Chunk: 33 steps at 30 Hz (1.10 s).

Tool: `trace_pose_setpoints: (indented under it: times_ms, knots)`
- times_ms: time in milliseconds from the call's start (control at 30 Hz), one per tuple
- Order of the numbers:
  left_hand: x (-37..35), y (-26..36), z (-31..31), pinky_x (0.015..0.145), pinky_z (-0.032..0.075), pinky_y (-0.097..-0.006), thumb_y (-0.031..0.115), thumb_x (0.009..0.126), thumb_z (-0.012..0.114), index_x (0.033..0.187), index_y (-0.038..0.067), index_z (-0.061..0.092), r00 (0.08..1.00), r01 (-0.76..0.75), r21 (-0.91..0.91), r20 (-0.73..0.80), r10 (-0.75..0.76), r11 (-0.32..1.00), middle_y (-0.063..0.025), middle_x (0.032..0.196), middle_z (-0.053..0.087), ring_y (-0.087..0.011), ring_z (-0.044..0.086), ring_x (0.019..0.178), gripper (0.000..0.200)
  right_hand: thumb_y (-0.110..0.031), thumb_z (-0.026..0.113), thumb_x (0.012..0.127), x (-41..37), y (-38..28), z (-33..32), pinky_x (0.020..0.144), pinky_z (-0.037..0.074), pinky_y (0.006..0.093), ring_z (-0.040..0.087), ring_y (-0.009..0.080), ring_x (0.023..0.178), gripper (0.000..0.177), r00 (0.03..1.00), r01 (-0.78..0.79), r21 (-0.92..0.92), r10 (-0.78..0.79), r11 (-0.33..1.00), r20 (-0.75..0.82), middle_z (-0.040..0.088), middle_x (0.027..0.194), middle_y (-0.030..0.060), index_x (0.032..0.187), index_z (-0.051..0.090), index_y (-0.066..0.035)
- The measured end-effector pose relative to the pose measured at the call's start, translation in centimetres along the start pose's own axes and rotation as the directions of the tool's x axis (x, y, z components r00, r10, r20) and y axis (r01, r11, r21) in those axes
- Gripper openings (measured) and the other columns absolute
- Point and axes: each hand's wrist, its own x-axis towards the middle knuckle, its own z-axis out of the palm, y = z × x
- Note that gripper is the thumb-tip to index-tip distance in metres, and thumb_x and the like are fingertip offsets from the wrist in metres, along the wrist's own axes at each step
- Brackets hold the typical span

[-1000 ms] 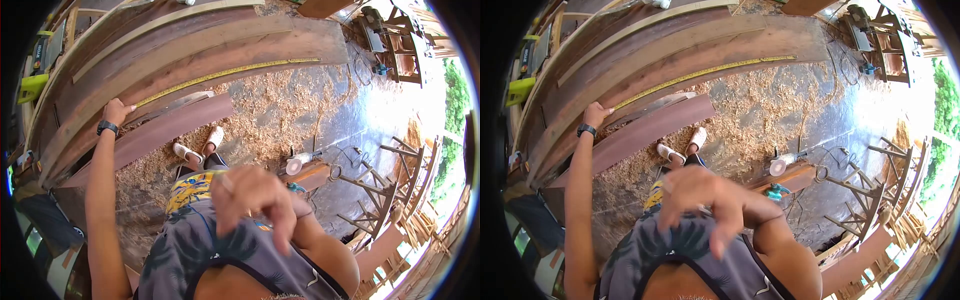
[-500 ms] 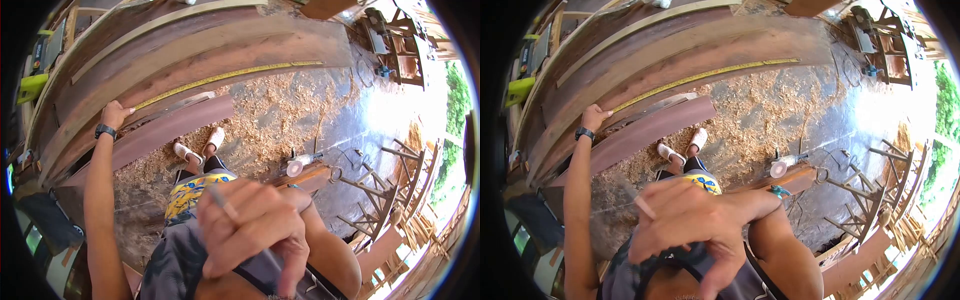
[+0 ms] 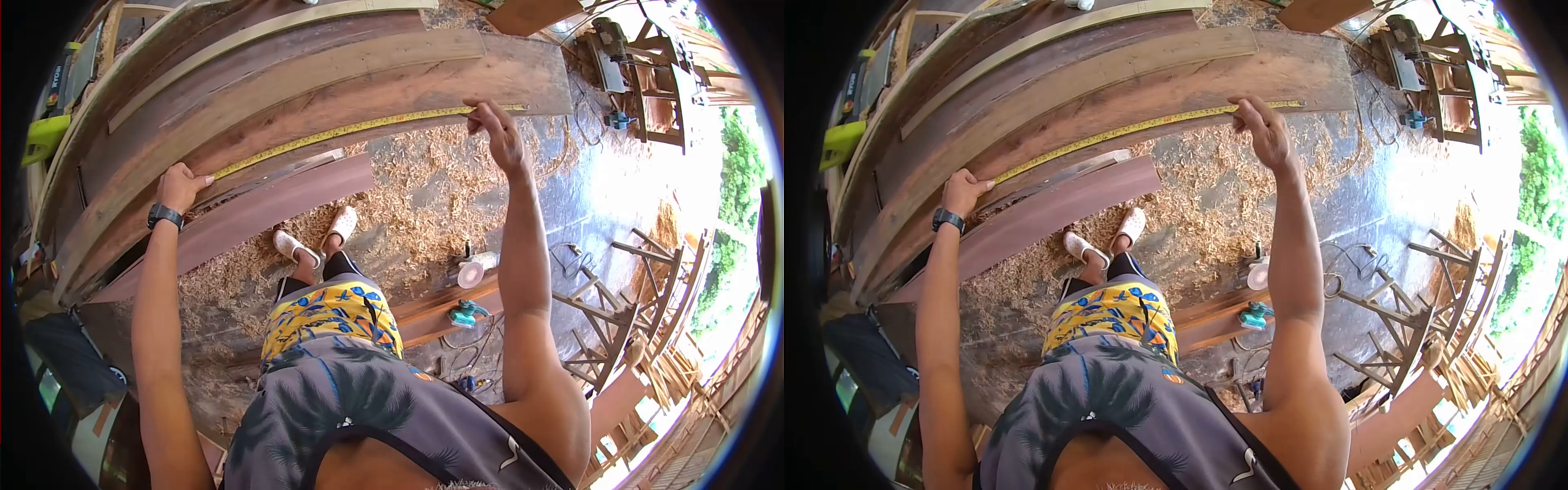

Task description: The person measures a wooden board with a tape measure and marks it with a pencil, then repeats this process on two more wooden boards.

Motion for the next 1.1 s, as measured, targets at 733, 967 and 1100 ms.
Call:
trace_pose_setpoints:
  times_ms: [733,967,1100]
  knots:
    - [0.0,0.0,-0.1,0.063,0.048,-0.0405,0.04,0.065,0.088,0.07,0.004,0.059,0.999,-0.036,-0.014,0.006,0.036,0.999,-0.0153,0.07,0.066,-0.0294,0.062,0.067,0.046,-0.011,0.063,0.077,2.4,6.1,-0.7,0.055,0.042,0.0304,0.05,0.0105,0.055,0.016,0.996,0.061,-0.254,-0.041,0.965,0.082,0.059,0.059,0.0062,0.085,0.071,0.0]
    - [0.1,-0.2,-0.1,0.064,0.048,-0.0404,0.038,0.065,0.088,0.07,0.005,0.059,0.999,-0.03,-0.017,0.01,0.03,0.999,-0.0151,0.07,0.065,-0.0291,0.061,0.067,0.045,-0.01,0.064,0.078,2.2,5.7,-0.4,0.053,0.041,0.0296,0.05,0.0101,0.054,0.014,0.997,0.061,-0.27,-0.046,0.961,0.063,0.059,0.058,0.0058,0.085,0.071,0.0]
    - [0.1,-0.4,0.2,0.064,0.048,-0.0406,0.038,0.065,0.088,0.07,0.005,0.058,1.0,-0.023,-0.023,0.007,0.023,0.999,-0.0154,0.07,0.065,-0.0293,0.061,0.067,0.045,-0.01,0.063,0.078,2.1,5.5,-0.8,0.054,0.043,0.0292,0.052,0.0104,0.055,0.015,0.994,0.083,-0.317,-0.056,0.945,0.094,0.062,0.061,0.007,0.085,0.071,0.0]
